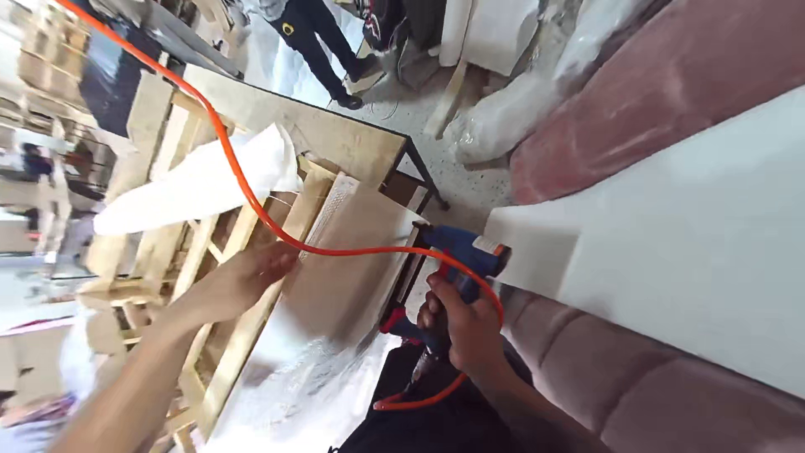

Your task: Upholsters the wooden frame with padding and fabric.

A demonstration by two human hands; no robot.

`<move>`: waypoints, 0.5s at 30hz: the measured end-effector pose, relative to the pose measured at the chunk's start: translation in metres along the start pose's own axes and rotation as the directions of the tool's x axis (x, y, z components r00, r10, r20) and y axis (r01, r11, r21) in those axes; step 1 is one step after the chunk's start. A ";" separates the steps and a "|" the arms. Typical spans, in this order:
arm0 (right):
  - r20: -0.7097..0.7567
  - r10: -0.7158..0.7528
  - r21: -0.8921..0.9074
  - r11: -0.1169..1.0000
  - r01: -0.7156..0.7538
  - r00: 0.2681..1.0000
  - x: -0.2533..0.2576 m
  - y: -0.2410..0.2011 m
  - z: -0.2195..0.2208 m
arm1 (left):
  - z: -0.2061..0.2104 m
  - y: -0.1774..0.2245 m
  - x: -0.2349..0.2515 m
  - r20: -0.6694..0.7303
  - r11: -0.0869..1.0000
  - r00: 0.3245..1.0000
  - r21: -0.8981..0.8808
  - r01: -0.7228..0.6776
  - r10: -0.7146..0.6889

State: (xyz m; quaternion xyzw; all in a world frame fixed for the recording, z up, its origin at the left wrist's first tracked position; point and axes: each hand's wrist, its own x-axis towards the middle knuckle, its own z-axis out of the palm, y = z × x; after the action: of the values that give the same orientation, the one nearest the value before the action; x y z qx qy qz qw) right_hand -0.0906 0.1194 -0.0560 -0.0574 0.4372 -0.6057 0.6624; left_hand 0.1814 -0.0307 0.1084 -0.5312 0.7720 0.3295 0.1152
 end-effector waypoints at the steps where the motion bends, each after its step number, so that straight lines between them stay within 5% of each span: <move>1: -0.001 0.000 -0.002 1.000 0.000 1.000 -0.002 -0.005 0.004 | 0.006 -0.004 -0.014 0.001 1.000 1.000 -0.006 -0.017 0.017; 4: 0.002 -0.048 -0.051 0.998 0.048 0.999 -0.010 -0.011 0.022 | 0.028 -0.021 -0.058 -0.175 0.993 0.979 0.072 -0.096 0.107; 9: -0.035 -0.108 -0.170 0.980 0.101 0.993 -0.019 -0.020 0.045 | 0.074 -0.027 -0.135 -0.544 0.942 0.780 0.288 -0.171 0.308; 12: -0.019 -0.200 -0.229 0.954 0.191 0.980 -0.023 -0.015 0.060 | 0.119 -0.029 -0.176 -0.560 0.940 0.772 0.042 -0.337 0.302; 15: -0.007 -0.264 -0.253 0.933 0.254 0.964 -0.027 -0.016 0.073 | 0.183 -0.033 -0.184 -0.427 0.815 0.857 -0.359 -0.454 0.289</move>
State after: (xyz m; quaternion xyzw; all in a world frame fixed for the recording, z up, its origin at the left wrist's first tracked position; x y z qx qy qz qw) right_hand -0.0526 0.1056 0.0121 -0.1851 0.5122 -0.6288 0.5550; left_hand 0.2550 0.2139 0.0544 -0.4295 0.7726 0.4136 -0.2181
